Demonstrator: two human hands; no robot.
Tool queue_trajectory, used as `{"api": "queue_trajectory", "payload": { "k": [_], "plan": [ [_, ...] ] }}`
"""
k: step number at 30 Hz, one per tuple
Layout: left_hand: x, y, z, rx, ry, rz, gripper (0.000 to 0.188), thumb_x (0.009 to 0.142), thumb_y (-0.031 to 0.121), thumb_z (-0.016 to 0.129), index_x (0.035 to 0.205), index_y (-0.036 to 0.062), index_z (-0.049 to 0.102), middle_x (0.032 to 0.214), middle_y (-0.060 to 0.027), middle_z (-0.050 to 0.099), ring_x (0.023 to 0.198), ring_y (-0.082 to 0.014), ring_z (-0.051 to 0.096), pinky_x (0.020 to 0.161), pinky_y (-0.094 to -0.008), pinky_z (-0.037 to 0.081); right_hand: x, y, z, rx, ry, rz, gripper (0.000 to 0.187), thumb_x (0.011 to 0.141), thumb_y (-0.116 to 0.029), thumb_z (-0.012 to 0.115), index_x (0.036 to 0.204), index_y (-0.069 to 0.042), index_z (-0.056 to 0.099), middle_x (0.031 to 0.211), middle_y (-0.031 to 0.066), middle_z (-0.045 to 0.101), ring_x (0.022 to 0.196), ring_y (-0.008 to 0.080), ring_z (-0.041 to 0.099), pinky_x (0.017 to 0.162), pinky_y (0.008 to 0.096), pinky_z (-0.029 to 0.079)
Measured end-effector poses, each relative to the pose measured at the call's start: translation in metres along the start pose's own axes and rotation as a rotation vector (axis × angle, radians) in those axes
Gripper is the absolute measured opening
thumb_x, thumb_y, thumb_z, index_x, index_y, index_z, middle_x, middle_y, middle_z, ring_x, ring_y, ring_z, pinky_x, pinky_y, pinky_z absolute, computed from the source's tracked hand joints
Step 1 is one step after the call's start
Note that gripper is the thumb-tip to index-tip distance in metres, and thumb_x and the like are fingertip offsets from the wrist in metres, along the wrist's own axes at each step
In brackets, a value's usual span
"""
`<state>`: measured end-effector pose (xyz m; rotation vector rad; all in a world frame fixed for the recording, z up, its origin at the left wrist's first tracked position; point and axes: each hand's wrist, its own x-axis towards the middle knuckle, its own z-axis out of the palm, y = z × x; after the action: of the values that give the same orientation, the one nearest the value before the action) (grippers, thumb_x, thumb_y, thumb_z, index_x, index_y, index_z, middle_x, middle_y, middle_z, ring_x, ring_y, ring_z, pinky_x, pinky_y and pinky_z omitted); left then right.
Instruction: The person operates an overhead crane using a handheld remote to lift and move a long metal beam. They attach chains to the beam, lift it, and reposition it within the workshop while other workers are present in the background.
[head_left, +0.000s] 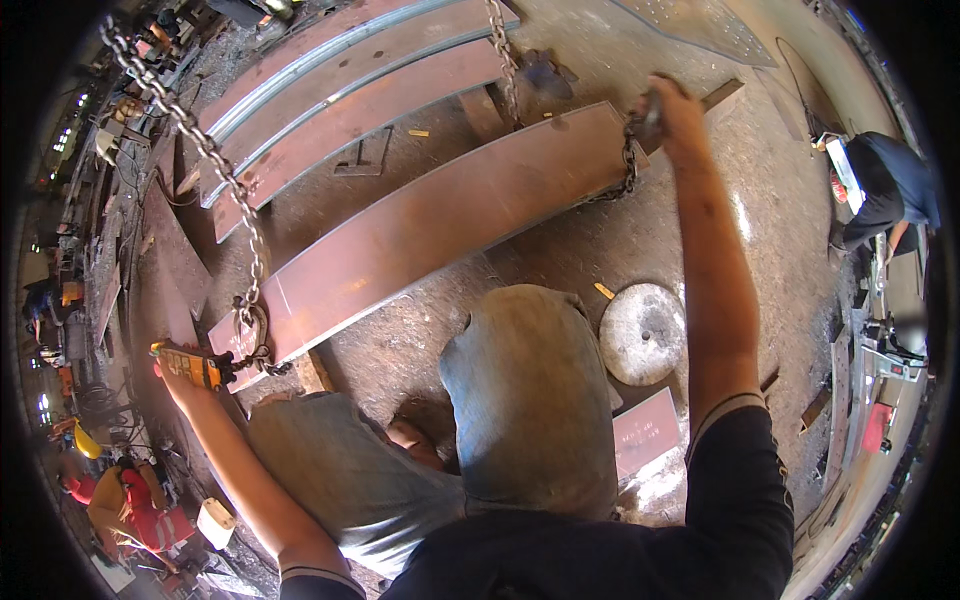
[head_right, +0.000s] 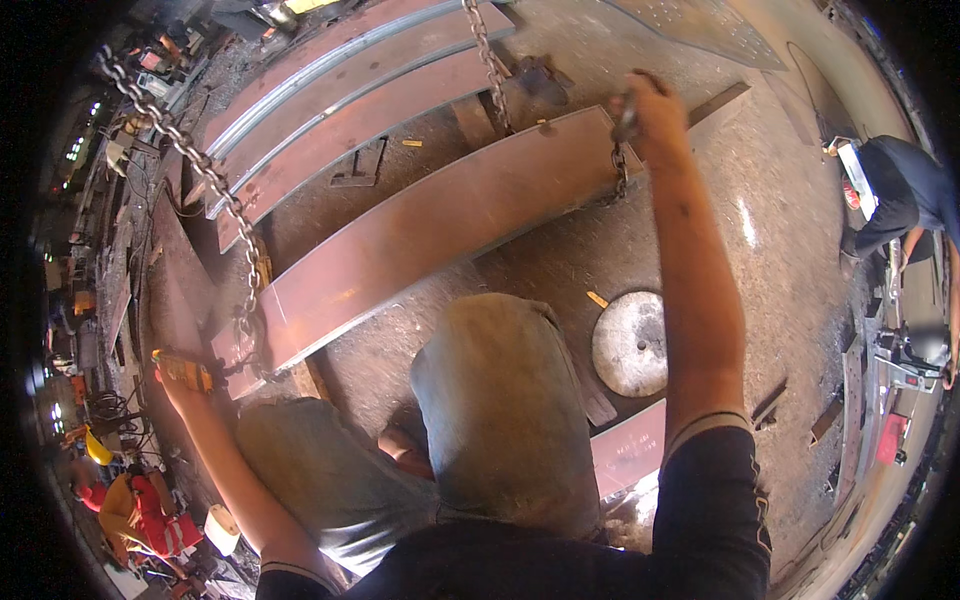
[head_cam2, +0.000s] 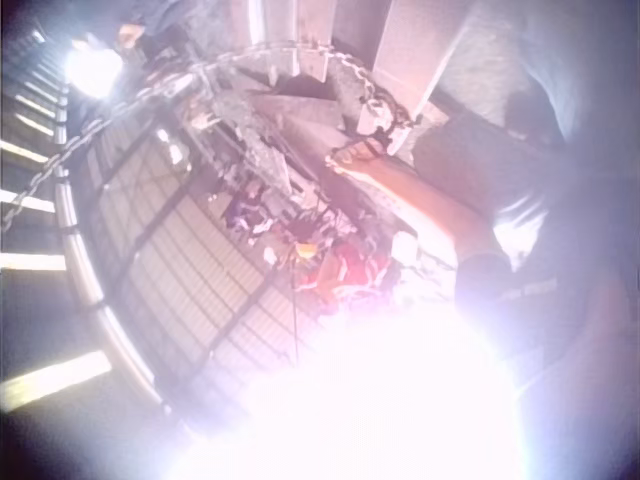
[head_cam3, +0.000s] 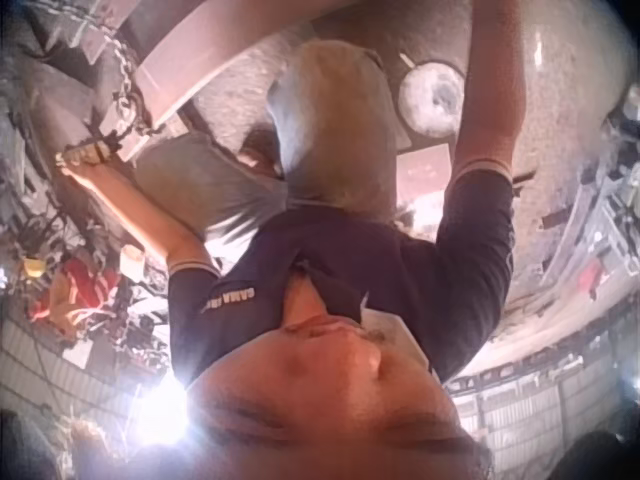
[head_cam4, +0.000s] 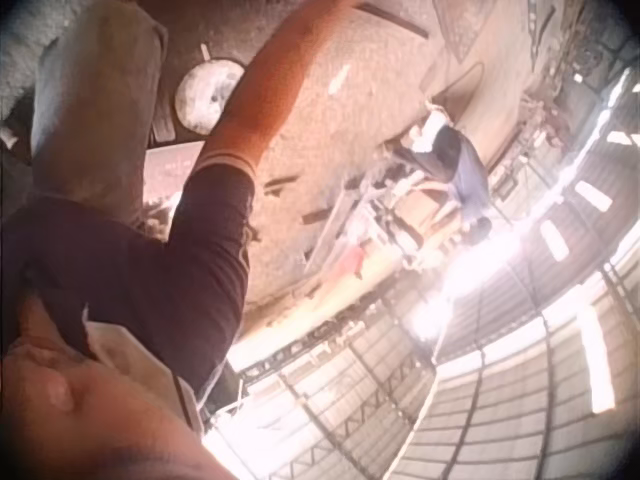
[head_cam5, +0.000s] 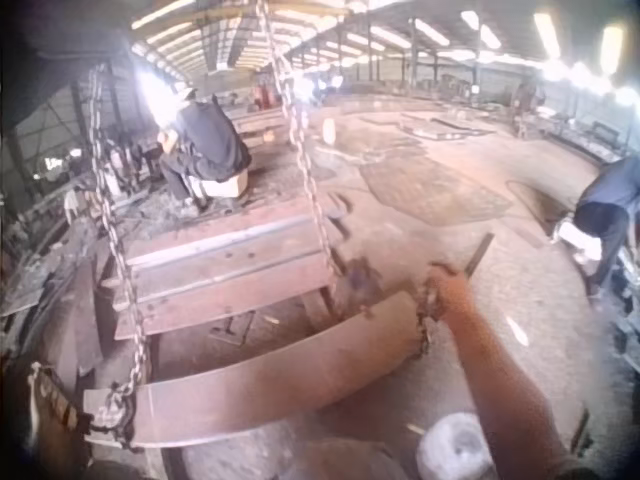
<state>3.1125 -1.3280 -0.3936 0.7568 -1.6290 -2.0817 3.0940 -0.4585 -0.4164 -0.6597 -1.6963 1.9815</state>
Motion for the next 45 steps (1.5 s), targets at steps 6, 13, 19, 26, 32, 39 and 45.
{"api": "queue_trajectory", "payload": {
  "k": [6, 13, 19, 26, 32, 39, 45],
  "plan": [
    [-0.001, 0.01, -0.002, -0.062, 0.003, 0.022, 0.04, 0.101, 0.046, 0.053, 0.122, 0.0133, 0.062, 0.1, -0.0082, 0.069, 0.083, -0.0278, 0.068, 0.072, -0.0431, 0.059, 0.015, 0.131, 0.129, -0.758, 0.168, -0.251, 0.048, 0.082, -0.02, 0.073, 0.121, 0.005, 0.061, 0.099, 0.0218, 0.072, 0.089, 0.0351, 0.072, 0.079, 0.0452, 0.057],
    [-0.028, 0.024, 0.006, -0.064, -0.045, -0.014, 0.038, 0.097, 0.046, 0.062, 0.122, 0.0169, 0.059, 0.095, -0.0085, 0.067, 0.08, -0.0248, 0.066, 0.067, -0.0429, 0.058, -0.006, 0.183, 0.165, -1.179, -0.291, -0.264, 0.034, 0.081, -0.013, 0.068, 0.111, 0.003, 0.064, 0.107, 0.0281, 0.068, 0.103, 0.0453, 0.065, 0.092, 0.0504, 0.052],
    [-0.033, 0.027, 0.006, 0.04, 0.116, -0.006, 0.043, 0.097, 0.053, 0.059, 0.124, 0.0195, 0.057, 0.097, -0.0077, 0.065, 0.081, -0.0242, 0.065, 0.067, -0.0465, 0.056, -0.034, 0.225, 0.142, -1.251, -0.26, -0.403, 0.048, 0.084, -0.016, 0.067, 0.128, 0.001, 0.058, 0.123, 0.0271, 0.057, 0.115, 0.0435, 0.056, 0.095, 0.0497, 0.051],
    [-0.025, 0.022, 0.009, 0.117, 0.049, -0.041, 0.044, 0.099, 0.054, 0.055, 0.125, 0.0188, 0.058, 0.097, -0.0065, 0.064, 0.08, -0.0249, 0.064, 0.069, -0.0456, 0.055, -0.041, 0.196, 0.121, -1.323, -0.404, -0.45, 0.054, 0.088, -0.027, 0.068, 0.137, -0.009, 0.056, 0.132, 0.0186, 0.054, 0.122, 0.0396, 0.053, 0.098, 0.0573, 0.046],
    [-0.022, 0.018, 0.008, 0.06, 0.04, -0.045, 0.042, 0.099, 0.052, 0.056, 0.123, 0.0183, 0.059, 0.096, -0.0055, 0.065, 0.08, -0.025, 0.065, 0.069, -0.0464, 0.056, -0.006, 0.185, 0.079, -1.433, -0.33, -0.51, 0.05, 0.088, -0.032, 0.072, 0.134, -0.018, 0.058, 0.132, 0.0122, 0.055, 0.129, 0.0343, 0.05, 0.101, 0.0569, 0.043],
    [-0.016, 0.012, 0.003, 0.004, -0.007, -0.075, 0.038, 0.098, 0.051, 0.058, 0.115, 0.0171, 0.061, 0.088, -0.0076, 0.066, 0.076, -0.0264, 0.066, 0.063, -0.0429, 0.057, 0.032, 0.182, 0.051, -1.609, -0.565, -0.596, 0.032, 0.089, -0.028, 0.07, 0.117, -0.015, 0.062, 0.131, 0.0082, 0.057, 0.125, 0.0321, 0.052, 0.102, 0.0557, 0.042],
    [-0.021, 0.009, 0.007, -0.036, 0.033, -0.076, 0.039, 0.098, 0.054, 0.057, 0.109, 0.0169, 0.062, 0.085, -0.0081, 0.066, 0.074, -0.0263, 0.066, 0.064, -0.0414, 0.058, 0.022, 0.201, 0.066, -1.483, -0.427, -0.762, 0.028, 0.092, -0.022, 0.062, 0.114, -0.006, 0.057, 0.121, 0.0168, 0.06, 0.112, 0.0388, 0.059, 0.094, 0.055, 0.047]
  ]
}}
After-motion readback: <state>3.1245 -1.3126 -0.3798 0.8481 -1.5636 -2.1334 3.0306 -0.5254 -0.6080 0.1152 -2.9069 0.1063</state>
